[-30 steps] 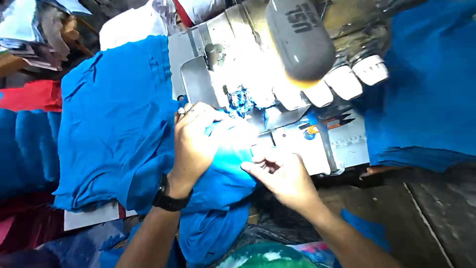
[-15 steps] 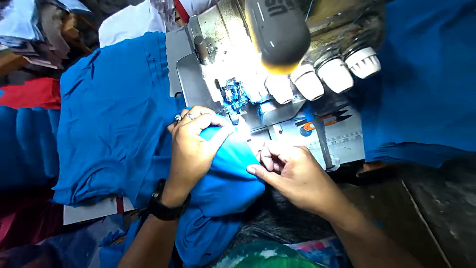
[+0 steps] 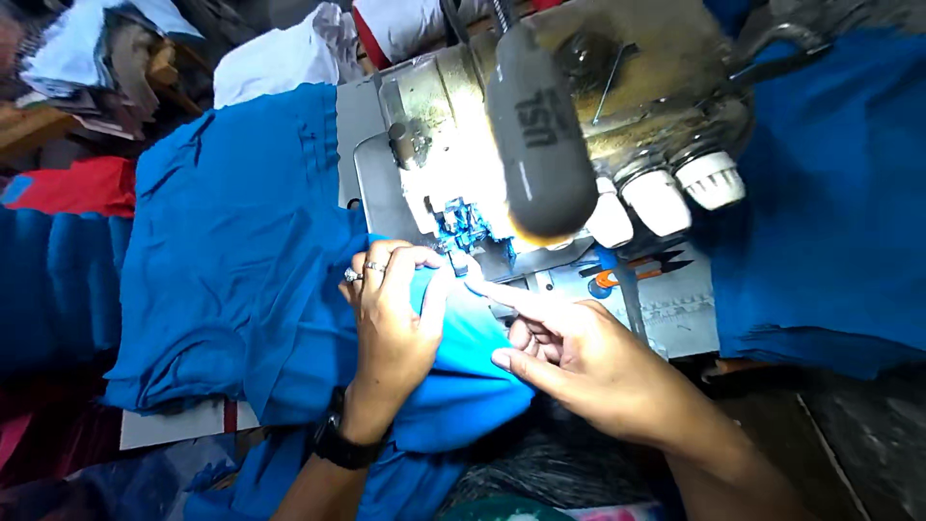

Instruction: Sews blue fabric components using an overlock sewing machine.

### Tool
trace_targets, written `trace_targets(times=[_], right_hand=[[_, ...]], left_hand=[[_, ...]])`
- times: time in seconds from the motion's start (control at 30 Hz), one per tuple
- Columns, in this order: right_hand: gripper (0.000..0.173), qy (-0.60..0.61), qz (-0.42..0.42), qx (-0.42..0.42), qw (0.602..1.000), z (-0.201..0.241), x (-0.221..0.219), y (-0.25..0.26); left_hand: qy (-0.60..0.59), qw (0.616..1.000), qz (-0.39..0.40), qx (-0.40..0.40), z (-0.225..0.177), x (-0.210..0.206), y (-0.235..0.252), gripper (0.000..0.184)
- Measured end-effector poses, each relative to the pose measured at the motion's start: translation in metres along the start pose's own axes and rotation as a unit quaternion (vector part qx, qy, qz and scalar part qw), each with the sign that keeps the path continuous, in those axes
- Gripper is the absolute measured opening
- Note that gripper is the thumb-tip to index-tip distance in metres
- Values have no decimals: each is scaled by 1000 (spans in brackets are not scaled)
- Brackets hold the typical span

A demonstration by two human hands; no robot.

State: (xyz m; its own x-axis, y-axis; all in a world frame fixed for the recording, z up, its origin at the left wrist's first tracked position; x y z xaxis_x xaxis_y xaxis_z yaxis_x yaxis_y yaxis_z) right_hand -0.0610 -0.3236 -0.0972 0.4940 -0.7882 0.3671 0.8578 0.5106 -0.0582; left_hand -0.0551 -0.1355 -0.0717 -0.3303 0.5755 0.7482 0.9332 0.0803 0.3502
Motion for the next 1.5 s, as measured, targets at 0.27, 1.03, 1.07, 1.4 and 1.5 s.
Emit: trace_targets(times=[0.27, 1.03, 1.07, 1.4, 1.5], right_hand=[[63, 55, 2, -24, 998, -13, 16, 7], [42, 145, -31, -51, 988, -17, -37, -9], [39, 156, 15, -78, 985, -16, -41, -18], [23, 198, 31, -161, 966, -17, -132, -54], [15, 218, 30, -99, 970, -26, -172, -64]], left_hand=[[49, 999, -15, -7, -4, -2, 9, 20], [-491, 738, -124, 446, 143, -14, -246, 45], [-512, 724, -107, 450, 143, -17, -250, 32], [4, 978, -88, 187, 147, 255, -109, 36], [24, 979, -85, 186, 150, 221, -74, 44]])
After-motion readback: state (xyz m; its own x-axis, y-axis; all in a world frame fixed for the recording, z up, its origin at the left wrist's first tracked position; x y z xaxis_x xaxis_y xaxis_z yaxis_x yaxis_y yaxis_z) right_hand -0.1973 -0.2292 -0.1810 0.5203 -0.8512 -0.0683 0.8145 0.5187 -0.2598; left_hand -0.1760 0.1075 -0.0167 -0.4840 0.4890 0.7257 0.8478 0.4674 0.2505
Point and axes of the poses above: each hand's wrist, its own y-axis towards the middle knuckle, its own x-axis out of the back of the hand, z = x × y, the point moved 7 cm from there along y, towards the middle knuckle
